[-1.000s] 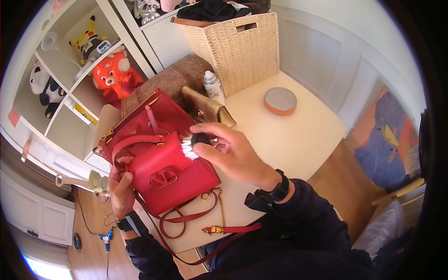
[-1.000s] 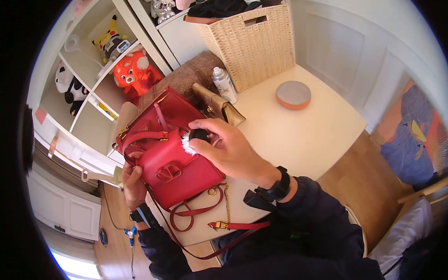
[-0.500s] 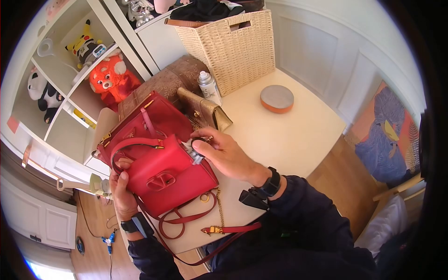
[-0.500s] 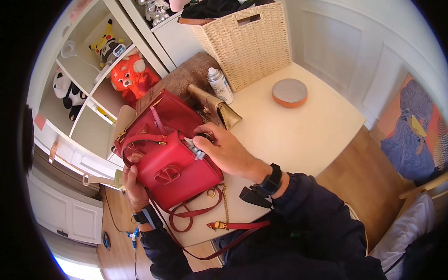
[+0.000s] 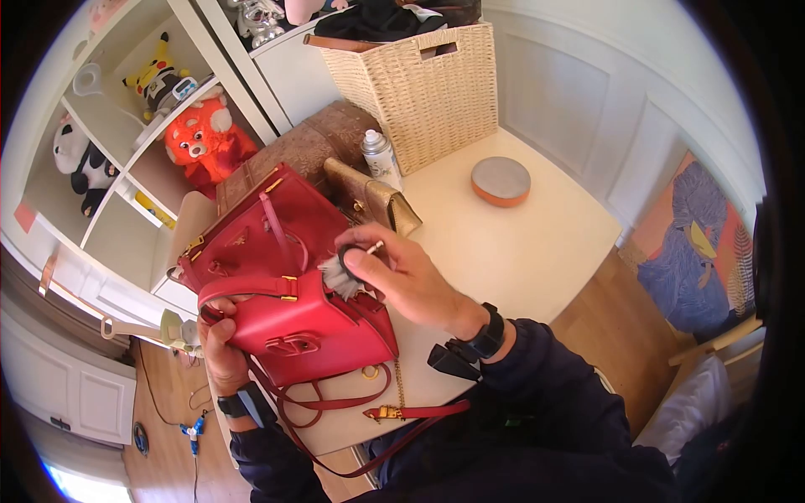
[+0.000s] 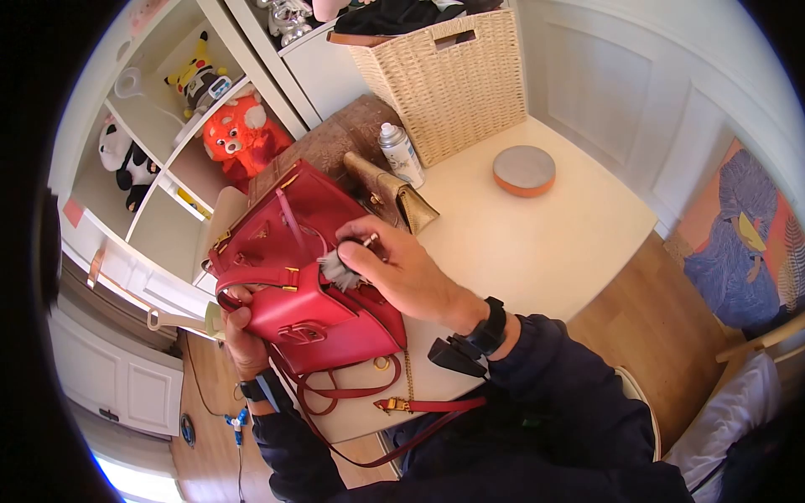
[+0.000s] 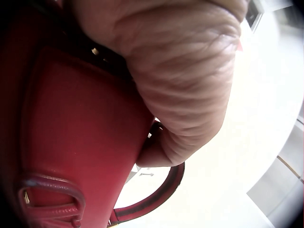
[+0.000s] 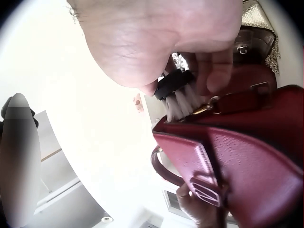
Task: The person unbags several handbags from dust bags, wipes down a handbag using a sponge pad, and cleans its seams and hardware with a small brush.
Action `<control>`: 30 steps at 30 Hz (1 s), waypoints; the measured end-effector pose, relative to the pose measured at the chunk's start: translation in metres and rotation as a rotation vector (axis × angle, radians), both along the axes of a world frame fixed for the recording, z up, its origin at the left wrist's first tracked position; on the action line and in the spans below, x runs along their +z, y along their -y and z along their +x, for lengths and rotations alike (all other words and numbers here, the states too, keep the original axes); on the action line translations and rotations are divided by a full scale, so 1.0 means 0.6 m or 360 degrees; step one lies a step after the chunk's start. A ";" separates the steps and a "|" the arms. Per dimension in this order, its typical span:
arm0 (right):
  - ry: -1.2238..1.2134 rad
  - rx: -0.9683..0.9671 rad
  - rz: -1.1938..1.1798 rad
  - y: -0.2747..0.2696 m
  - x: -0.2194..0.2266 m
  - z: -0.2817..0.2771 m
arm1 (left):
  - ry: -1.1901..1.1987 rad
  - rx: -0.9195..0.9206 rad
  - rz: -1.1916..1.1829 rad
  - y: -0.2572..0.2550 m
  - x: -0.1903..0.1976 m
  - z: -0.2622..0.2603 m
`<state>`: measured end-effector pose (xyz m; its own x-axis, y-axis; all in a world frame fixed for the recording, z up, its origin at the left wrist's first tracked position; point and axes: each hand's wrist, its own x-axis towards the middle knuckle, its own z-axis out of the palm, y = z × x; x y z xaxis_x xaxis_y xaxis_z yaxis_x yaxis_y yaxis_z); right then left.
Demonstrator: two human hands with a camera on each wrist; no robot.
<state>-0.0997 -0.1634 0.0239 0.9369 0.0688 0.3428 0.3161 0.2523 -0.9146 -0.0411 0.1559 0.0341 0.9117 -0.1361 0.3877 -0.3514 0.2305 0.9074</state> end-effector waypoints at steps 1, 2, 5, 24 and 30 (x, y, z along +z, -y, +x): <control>0.0061 -0.0018 -0.0001 -0.004 -0.013 -0.002 | -0.0014 0.0015 0.0003 -0.002 0.000 0.001; 0.0059 -0.0015 -0.0002 -0.002 -0.021 -0.006 | -0.0030 0.0028 0.0008 -0.003 -0.001 0.001; 0.0212 -0.0194 -0.0409 0.015 -0.022 -0.022 | -0.0048 0.0074 0.0004 -0.007 -0.003 0.000; 0.0255 -0.0110 -0.0514 0.006 -0.054 -0.065 | -0.0056 0.0058 -0.0058 -0.013 -0.010 0.013; 0.0125 0.0103 -0.0941 0.052 -0.056 -0.074 | -0.0060 0.0056 -0.0058 -0.014 -0.013 0.016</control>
